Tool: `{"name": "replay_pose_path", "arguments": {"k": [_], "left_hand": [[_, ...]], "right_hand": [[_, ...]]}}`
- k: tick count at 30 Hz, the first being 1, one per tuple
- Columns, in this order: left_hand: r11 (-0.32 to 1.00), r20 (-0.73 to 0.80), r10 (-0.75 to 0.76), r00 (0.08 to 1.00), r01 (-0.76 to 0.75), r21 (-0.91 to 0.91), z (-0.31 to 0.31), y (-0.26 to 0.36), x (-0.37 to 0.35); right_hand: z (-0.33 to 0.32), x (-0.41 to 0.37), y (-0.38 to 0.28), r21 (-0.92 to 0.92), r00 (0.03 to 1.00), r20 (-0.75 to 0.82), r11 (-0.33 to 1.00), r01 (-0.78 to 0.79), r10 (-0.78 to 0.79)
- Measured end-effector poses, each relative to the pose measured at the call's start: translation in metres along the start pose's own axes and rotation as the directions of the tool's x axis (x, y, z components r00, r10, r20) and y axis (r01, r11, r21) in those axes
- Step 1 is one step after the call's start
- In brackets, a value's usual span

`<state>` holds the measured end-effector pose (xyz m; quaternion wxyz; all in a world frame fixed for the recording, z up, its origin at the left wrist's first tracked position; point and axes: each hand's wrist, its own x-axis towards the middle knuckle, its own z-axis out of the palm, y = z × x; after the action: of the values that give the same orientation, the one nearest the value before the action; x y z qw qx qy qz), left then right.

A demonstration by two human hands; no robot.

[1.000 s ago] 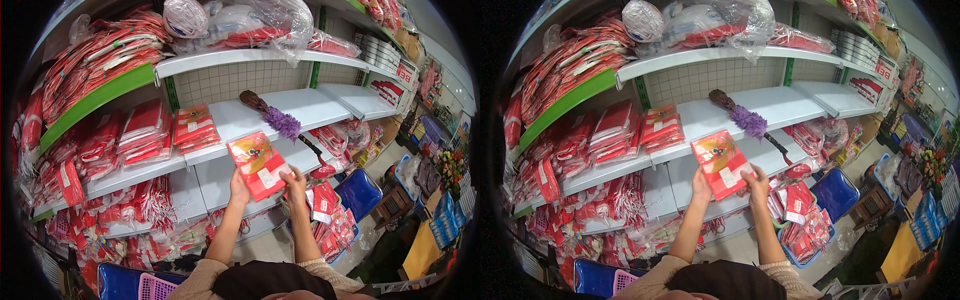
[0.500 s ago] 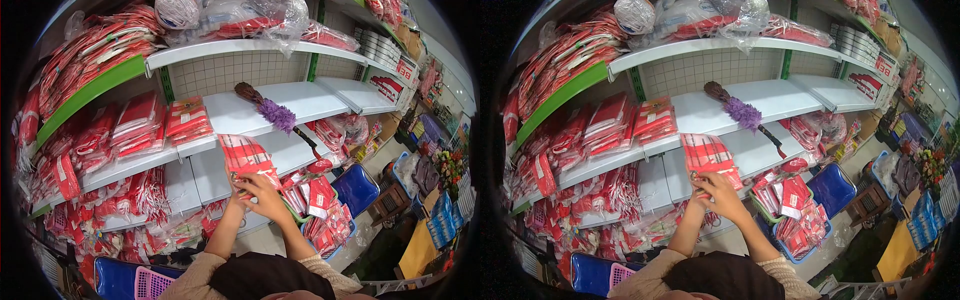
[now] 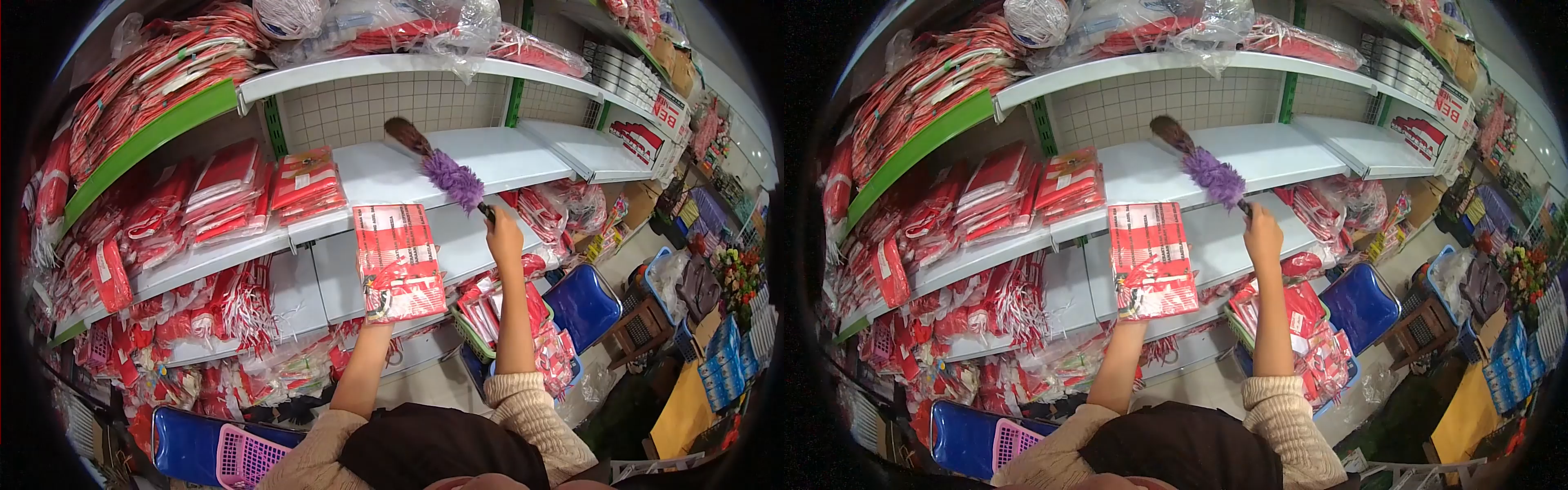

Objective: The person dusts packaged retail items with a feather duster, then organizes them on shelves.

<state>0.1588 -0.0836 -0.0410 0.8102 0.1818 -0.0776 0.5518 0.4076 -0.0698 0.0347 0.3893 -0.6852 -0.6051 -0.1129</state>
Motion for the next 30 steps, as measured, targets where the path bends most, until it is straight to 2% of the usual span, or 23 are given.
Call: {"name": "replay_pose_path", "arguments": {"k": [3,5,7,8,10,11,13,16,19,20,23,24,27,28,30], "left_hand": [[1.0,0.0,0.013,1.0,-0.013,-0.007,-0.004,0.001,-0.001],[1.0,0.007,0.021,1.0,-0.02,-0.011,-0.005,0.001,-0.001],[1.0,0.009,0.03,1.0,-0.03,-0.009,-0.005,0.003,-0.001],[0.999,0.008,0.033,0.999,-0.033,-0.005,-0.004,0.003,-0.002],[0.999,0.006,0.036,0.999,-0.036,-0.003,-0.005,0.004,-0.002],[0.999,0.004,0.037,0.999,-0.037,0.0,-0.006,0.003,0.0],[0.999,0.004,0.034,0.999,-0.034,-0.001,-0.005,0.002,0.003],[1.0,0.003,0.031,1.0,-0.031,0.001,-0.005,0.002,0.006],[1.0,0.002,0.028,1.0,-0.028,0.004,-0.002,0.0,0.01],[1.0,0.002,0.023,1.0,-0.023,0.008,-0.001,0.0,0.011],[1.0,0.004,0.026,1.0,-0.026,0.017,0.002,-0.001,0.012],[0.999,0.005,0.026,1.0,-0.027,0.02,0.003,0.0,0.013],[0.999,0.004,0.026,1.0,-0.026,0.02,0.003,-0.001,0.013],[0.999,0.004,0.028,1.0,-0.028,0.022,0.004,-0.002,0.014],[1.0,0.002,0.023,1.0,-0.023,0.021,0.004,-0.002,0.013]], "right_hand": [[0.016,-0.044,0.016,0.184,0.996,-0.055,0.981,-0.06,0.071],[0.03,-0.082,0.025,0.221,0.982,0.05,0.957,-0.188,0.181],[0.054,-0.123,0.041,0.4,0.979,-0.067,0.904,-0.15,0.192],[0.054,-0.134,0.044,0.533,0.948,0.043,0.795,-0.29,0.317],[0.055,-0.152,0.051,0.699,0.818,0.308,0.468,-0.541,0.486],[0.069,-0.157,0.07,0.763,0.823,0.291,0.4,-0.507,0.488],[0.054,-0.158,0.082,0.566,0.923,0.074,0.746,-0.351,0.378],[0.039,-0.162,0.073,0.575,0.942,-0.086,0.788,-0.22,0.325],[-0.005,-0.168,0.06,0.263,0.995,0.092,0.963,-0.058,0.035],[-0.004,-0.171,0.069,0.159,0.983,0.011,0.971,0.18,-0.184],[0.002,-0.174,0.093,0.051,0.942,0.045,0.943,0.33,-0.332],[0.006,-0.175,0.092,0.002,0.989,0.147,1.0,-0.027,0.026],[0.001,-0.175,0.096,0.076,0.97,0.092,0.97,-0.232,0.225],[0.005,-0.179,0.108,0.105,0.977,0.085,0.973,-0.206,0.198],[-0.007,-0.183,0.116,0.123,0.993,0.093,0.99,0.064,-0.076]]}}
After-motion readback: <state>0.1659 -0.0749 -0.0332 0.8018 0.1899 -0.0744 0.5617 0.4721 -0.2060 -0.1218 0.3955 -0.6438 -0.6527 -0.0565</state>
